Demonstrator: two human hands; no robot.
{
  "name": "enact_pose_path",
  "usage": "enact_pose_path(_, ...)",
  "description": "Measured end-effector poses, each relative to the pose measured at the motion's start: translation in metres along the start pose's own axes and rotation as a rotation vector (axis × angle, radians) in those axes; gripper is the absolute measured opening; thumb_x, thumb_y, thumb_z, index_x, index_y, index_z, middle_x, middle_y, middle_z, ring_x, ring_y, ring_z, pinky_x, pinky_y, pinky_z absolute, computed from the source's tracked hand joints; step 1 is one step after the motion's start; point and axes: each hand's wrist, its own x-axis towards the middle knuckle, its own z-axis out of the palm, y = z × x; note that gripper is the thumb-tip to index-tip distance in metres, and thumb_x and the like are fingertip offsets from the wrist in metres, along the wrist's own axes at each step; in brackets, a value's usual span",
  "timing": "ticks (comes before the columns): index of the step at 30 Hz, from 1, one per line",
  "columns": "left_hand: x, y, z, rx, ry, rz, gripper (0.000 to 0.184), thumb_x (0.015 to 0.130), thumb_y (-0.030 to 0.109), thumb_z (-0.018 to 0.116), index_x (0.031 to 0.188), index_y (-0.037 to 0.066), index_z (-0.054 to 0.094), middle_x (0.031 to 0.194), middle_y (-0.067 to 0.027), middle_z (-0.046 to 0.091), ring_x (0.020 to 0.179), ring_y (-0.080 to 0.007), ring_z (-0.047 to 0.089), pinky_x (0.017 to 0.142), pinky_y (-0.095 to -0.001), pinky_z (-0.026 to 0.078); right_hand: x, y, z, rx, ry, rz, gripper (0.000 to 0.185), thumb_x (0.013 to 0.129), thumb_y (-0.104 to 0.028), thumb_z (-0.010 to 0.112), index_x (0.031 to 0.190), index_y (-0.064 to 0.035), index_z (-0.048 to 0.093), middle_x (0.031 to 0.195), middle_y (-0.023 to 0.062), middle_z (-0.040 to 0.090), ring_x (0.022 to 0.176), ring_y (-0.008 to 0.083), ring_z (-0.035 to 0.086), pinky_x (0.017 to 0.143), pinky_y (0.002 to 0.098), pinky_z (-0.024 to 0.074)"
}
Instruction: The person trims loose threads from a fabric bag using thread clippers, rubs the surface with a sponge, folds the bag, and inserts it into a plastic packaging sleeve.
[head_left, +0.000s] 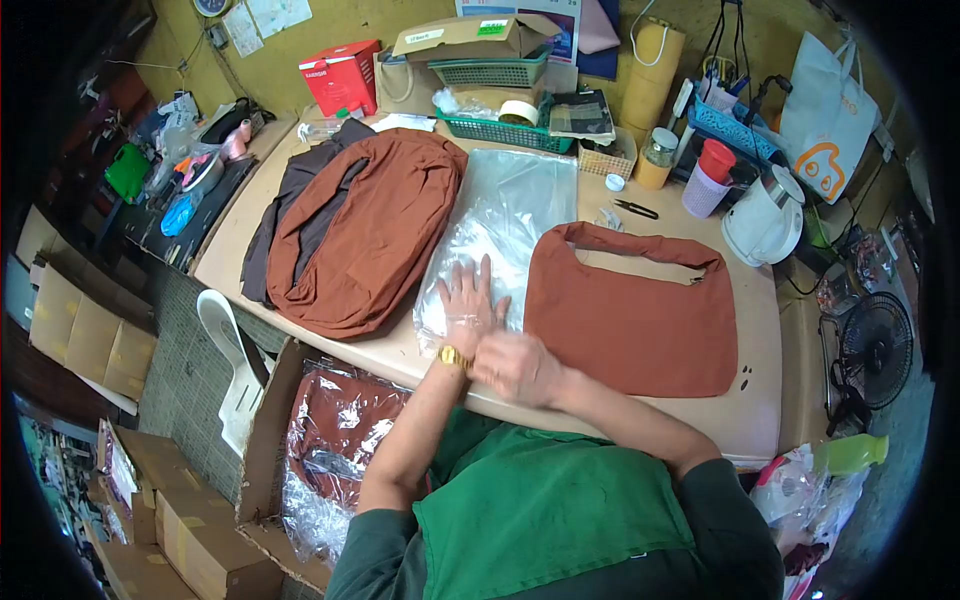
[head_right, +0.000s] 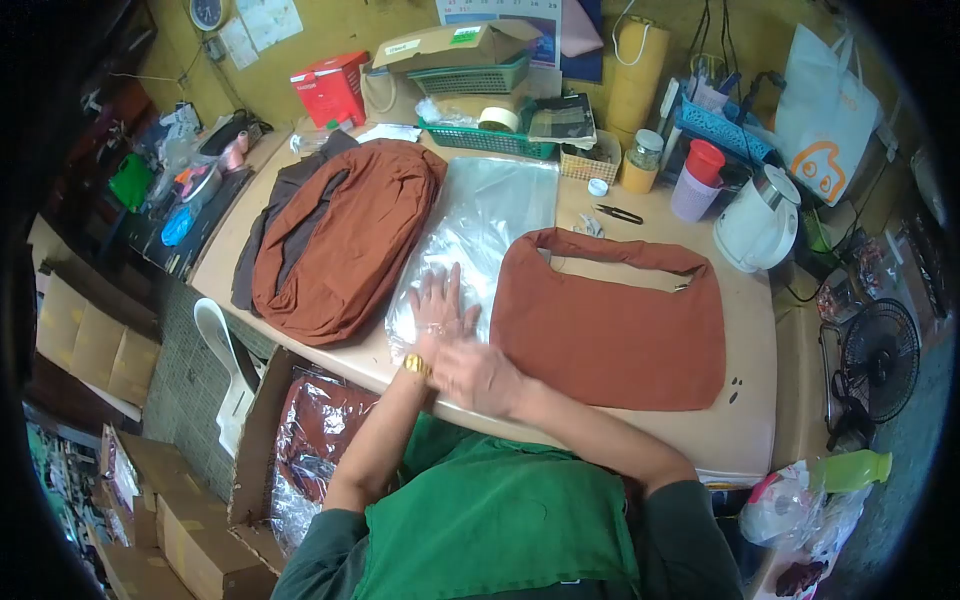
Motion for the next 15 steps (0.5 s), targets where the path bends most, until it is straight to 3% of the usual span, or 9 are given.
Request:
enact_pose_path(3,-0.022,0.012,-0.044,-0.262,-0.159,-0.111,0.085,0.085,0.034,0.069,0.155,0.011,0.027,0.132,-0.0183,0.051,0.123,-0.0368,0.048,0.098,-0.0554,0.036,-0.029,-0.012,0.012,0.126,-0.214,0.125,0.016,0.083,-0.014,0.068,0.090,-0.0014,0.062,0.091,0.0143,0.059,0.084,0.0322,0.060,0.075,0.0431,0.0498)
enact_pose_path(4,-0.023,0.009,-0.049,-0.239,-0.141,-0.096,0.072,0.083,0.024,0.070,0.147,0.009,0.040,0.122,-0.0166,0.055,0.112,-0.0350,0.052,0.092,-0.0511,0.037,-0.031,-0.009,0.017,0.132,-0.212,0.125,0.016,0.083,-0.014,0.068,0.090,-0.0014,0.062,0.091,0.0143,0.059,0.084,0.0322,0.060,0.075,0.0431,0.0498)
enact_pose_path(5,-0.027,0.002,-0.048,-0.235,-0.148,-0.098,0.072,0.083,0.024,0.070,0.147,0.009,0.040,0.122,-0.0166,0.055,0.112,-0.0350,0.052,0.092,-0.0511,0.037,-0.034,-0.007,0.024,0.124,-0.143,0.090,0.016,0.083,-0.013,0.068,0.091,-0.0008,0.062,0.093,0.0146,0.058,0.089,0.0321,0.060,0.079,0.0444,0.0489)
enact_pose_path(7,-0.026,-0.002,-0.057,-0.117,0.151,0.096,0.053,0.083,0.021,0.069,0.130,0.007,0.049,0.130,-0.0179,0.054,0.117,-0.0366,0.052,0.097,-0.0505,0.038,-0.032,-0.011,0.027,0.115,-0.069,0.055,0.016,0.082,-0.011,0.067,0.091,-0.0002,0.061,0.095,0.0149,0.057,0.094,0.0320,0.059,0.083,0.0456,0.0480)
enact_pose_path(9,-0.027,-0.003,-0.063,-0.041,0.322,0.168,0.041,0.083,0.020,0.069,0.119,0.006,0.055,0.134,-0.0185,0.053,0.121,-0.0373,0.052,0.099,-0.0499,0.039,-0.028,-0.016,0.024,-0.031,-0.211,0.213,0.022,0.081,-0.007,0.067,0.101,0.0015,0.063,0.105,0.0161,0.056,0.104,0.0333,0.056,0.101,0.0517,0.0416)
enact_pose_path(10,-0.033,-0.006,-0.064,-0.296,0.191,0.058,0.035,0.082,0.017,0.069,0.114,0.007,0.059,0.138,-0.0191,0.052,0.122,-0.0376,0.052,0.101,-0.0490,0.040,-0.026,-0.016,0.022,-0.033,-0.208,0.212,0.022,0.081,-0.007,0.067,0.101,0.0015,0.063,0.105,0.0161,0.056,0.104,0.0333,0.056,0.101,0.0517,0.0416)
enact_pose_path(12,-0.041,-0.008,-0.065,-0.486,0.178,-0.024,0.026,0.081,0.014,0.069,0.105,0.008,0.063,0.134,-0.0190,0.054,0.116,-0.0379,0.056,0.100,-0.0487,0.040,-0.024,-0.015,0.020,-0.009,-0.278,0.388,0.036,0.081,-0.005,0.065,0.115,0.0047,0.058,0.127,0.0228,0.049,0.123,0.0400,0.048,0.110,0.0582,0.0327)
enact_pose_path(13,-0.046,-0.009,-0.066,-0.581,0.178,-0.066,0.021,0.080,0.012,0.069,0.101,0.008,0.065,0.133,-0.0190,0.056,0.113,-0.0381,0.057,0.100,-0.0486,0.040,-0.023,-0.014,0.020,-0.009,-0.277,0.389,0.036,0.081,-0.005,0.065,0.115,0.0047,0.058,0.127,0.0228,0.049,0.123,0.0400,0.048,0.110,0.0582,0.0327)
enact_pose_path(15,-0.056,-0.020,-0.069,-0.410,-0.144,-0.115,0.022,0.080,0.011,0.068,0.100,0.004,0.063,0.114,-0.0188,0.061,0.103,-0.0377,0.059,0.091,-0.0480,0.044,-0.022,-0.015,0.024,-0.118,-0.178,0.315,0.048,0.084,-0.006,0.061,0.128,0.0067,0.048,0.144,0.0292,0.035,0.137,0.0478,0.034,0.114,0.0602,0.0262)
